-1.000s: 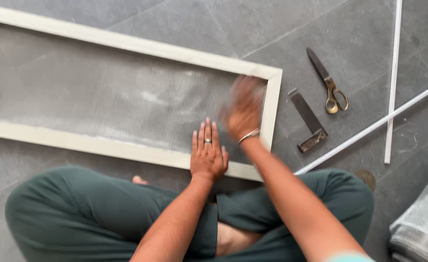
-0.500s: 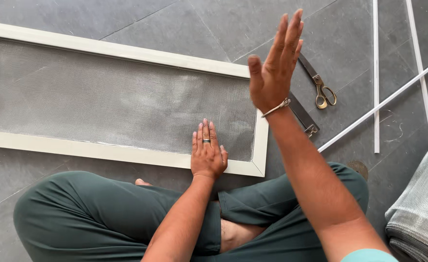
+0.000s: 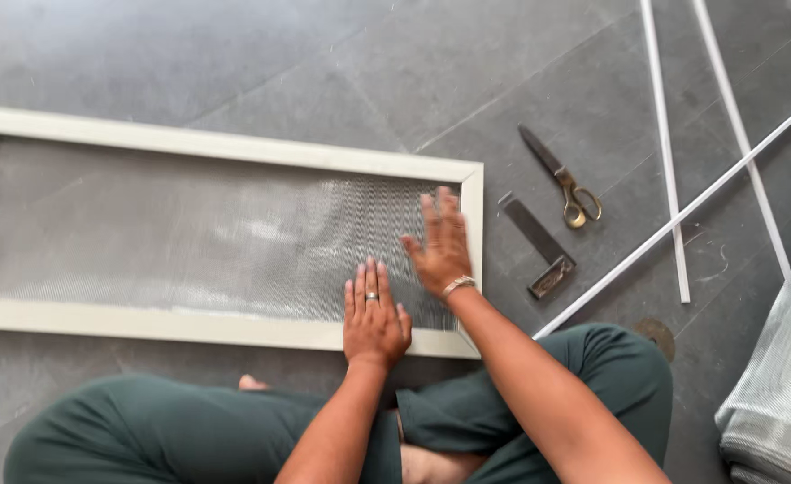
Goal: The person sits on the floor fitting mesh into a window screen frame. They press the mesh edge into the frame groove using a flat hand tool, trim excess mesh with scissors, work the mesh along the frame sides, and reposition the frame while pressing the mesh and edge material into place.
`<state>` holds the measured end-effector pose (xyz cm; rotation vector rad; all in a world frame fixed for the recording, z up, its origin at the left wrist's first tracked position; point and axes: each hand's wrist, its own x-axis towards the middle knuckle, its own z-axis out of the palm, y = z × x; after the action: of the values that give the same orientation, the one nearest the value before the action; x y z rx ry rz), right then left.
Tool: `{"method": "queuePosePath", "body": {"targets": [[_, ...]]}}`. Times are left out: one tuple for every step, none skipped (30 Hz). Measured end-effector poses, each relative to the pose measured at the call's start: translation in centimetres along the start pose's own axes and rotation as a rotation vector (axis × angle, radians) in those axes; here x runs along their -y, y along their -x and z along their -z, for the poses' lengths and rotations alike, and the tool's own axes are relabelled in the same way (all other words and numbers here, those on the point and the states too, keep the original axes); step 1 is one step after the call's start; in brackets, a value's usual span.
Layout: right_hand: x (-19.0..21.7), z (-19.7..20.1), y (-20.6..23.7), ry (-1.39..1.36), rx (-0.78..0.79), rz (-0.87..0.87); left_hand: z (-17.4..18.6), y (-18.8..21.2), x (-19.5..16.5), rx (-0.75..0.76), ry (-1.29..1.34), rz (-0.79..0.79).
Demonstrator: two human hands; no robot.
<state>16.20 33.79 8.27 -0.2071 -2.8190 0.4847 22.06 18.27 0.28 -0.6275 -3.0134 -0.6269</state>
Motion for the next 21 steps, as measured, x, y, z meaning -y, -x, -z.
{"method": "queuePosePath", "body": {"targets": [[-0.8, 0.7, -0.1, -0.014, -0.078, -0.018, 0.0, 0.0, 0.0, -0.017, -0.013, -0.010], [-2.1, 1.6, -0.3, -0.029, -0.153, -0.050, 0.0, 0.0, -0.2, -0.027, -0.021, -0.016], [-3.7, 2.5, -0.6, -0.045, -0.228, -0.079, 0.1, 0.0, -0.3, -0.027, -0.028, -0.020], [-5.6, 3.4, -0.8, -0.037, -0.201, -0.134, 0.2, -0.1, -0.4, -0.032, -0.039, -0.022], [-7.7, 4.3, -0.8, -0.031, -0.170, -0.189, 0.4, -0.1, -0.5, -0.036, -0.050, -0.021], [-10.0, 5.2, -0.6, -0.001, -0.161, -0.217, 0.6, -0.2, -0.6, -0.013, -0.041, -0.017], [-12.3, 5.9, -0.5, 0.025, -0.156, -0.241, 0.8, -0.3, -0.6, 0.004, -0.036, -0.012], [-14.4, 6.5, -0.4, 0.056, -0.164, -0.289, 0.9, -0.3, -0.6, 0.017, -0.032, -0.007], [-16.4, 6.9, -0.1, 0.088, -0.173, -0.336, 0.9, -0.2, -0.5, 0.035, -0.028, -0.008], [-18.1, 7.2, 0.1, 0.114, -0.180, -0.324, 0.9, -0.1, -0.5, 0.048, -0.024, -0.011], [-19.5, 7.3, 0.1, 0.137, -0.197, -0.310, 0.6, -0.2, -0.2, 0.053, -0.026, -0.016], [-20.5, 7.4, 0.2, 0.146, -0.148, -0.358, 0.3, -0.3, 0.1, 0.056, -0.018, -0.025], [-21.4, 7.4, 0.1, 0.155, -0.098, -0.404, -0.2, -0.3, 0.3, 0.057, -0.011, -0.032], [-22.2, 7.3, 0.0, 0.157, 0.008, -0.577, -0.7, -0.7, 0.6, 0.078, -0.011, -0.035], [-23.1, 7.2, -0.1, 0.130, 0.017, -0.613, -1.2, -0.9, 0.9, 0.099, -0.012, -0.036], [-23.9, 7.2, -0.4, 0.179, 0.044, -0.618, -1.7, -1.6, 1.2, -0.022, -0.042, -0.112], [-24.6, 7.3, -0.7, 0.216, 0.129, -0.662, -2.1, -2.6, 1.6, -0.147, -0.080, -0.189], [-25.3, 7.5, -1.4, 0.201, 0.206, -0.654, -2.5, -5.0, 2.2, -0.552, -0.171, -0.321], [-25.8, 7.6, -2.1, 0.198, 0.288, -0.689, -2.9, -8.6, 2.2, -1.243, -0.534, -0.273], [-26.3, 7.8, -3.3, 0.224, 0.365, -0.730, -2.9, -10.0, 2.4, -1.254, -0.552, -0.214], [-26.4, 8.1, -4.1, 0.254, 0.415, -0.780, -2.5, -11.6, 3.2, -1.112, -0.514, -0.204]]}}
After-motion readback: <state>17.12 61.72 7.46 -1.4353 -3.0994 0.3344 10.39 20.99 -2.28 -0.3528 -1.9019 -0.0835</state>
